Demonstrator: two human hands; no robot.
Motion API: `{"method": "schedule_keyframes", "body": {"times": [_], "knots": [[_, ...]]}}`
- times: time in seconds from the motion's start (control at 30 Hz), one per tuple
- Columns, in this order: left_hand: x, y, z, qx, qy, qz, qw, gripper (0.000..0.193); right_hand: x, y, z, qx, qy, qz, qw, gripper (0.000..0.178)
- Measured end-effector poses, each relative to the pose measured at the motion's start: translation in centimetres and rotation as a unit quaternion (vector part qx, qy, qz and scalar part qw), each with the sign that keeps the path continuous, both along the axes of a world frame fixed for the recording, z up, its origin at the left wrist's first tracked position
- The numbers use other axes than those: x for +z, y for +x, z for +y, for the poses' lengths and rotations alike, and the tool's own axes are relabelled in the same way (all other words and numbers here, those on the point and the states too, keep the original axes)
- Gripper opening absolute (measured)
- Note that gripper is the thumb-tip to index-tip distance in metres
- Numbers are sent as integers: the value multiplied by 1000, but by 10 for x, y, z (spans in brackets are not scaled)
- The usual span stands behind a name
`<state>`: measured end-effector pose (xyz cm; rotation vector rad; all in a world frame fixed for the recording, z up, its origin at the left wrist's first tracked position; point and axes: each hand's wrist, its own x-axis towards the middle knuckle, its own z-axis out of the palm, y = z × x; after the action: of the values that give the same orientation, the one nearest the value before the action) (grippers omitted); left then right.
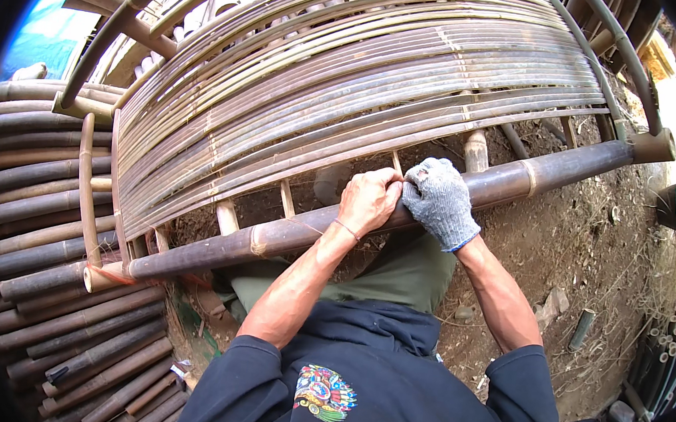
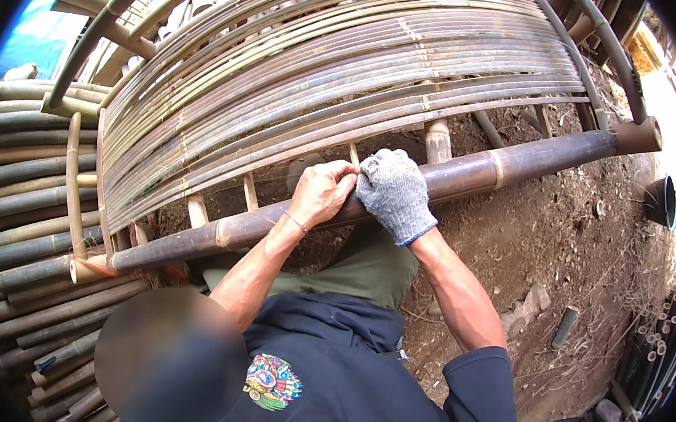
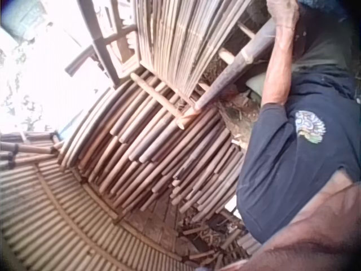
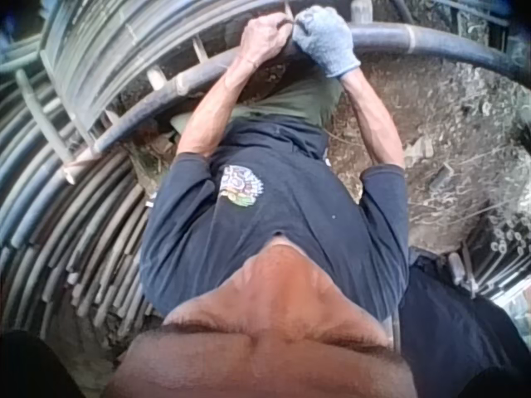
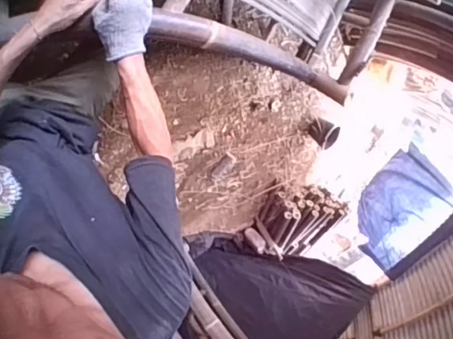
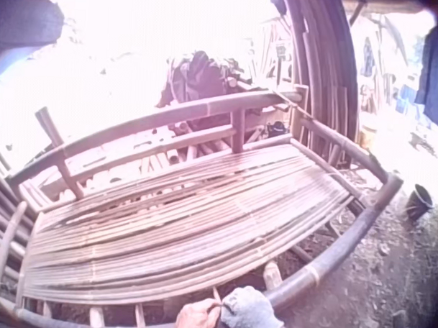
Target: The person sits on the ground and weaves a thin orange string through the slats of a bamboo structure. They use both hands to pull the string through gaps and tie it around the bamboo frame.
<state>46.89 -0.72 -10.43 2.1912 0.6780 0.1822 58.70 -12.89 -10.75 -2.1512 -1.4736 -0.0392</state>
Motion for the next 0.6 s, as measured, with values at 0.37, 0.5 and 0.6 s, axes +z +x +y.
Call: {"method": "schedule_keyframes", "body": {"times": [0.37,0.5,0.6], "knots": [[2,4,29,20,-407,34,913,14,19,3,-16,42,32,80,995,23],[-9,0,31,18,-385,24,922,14,11,-2,-2,16,51,74,996,17],[-8,-9,22,-30,-148,26,988,15,14,5,1,22,-38,62,997,15]]}}
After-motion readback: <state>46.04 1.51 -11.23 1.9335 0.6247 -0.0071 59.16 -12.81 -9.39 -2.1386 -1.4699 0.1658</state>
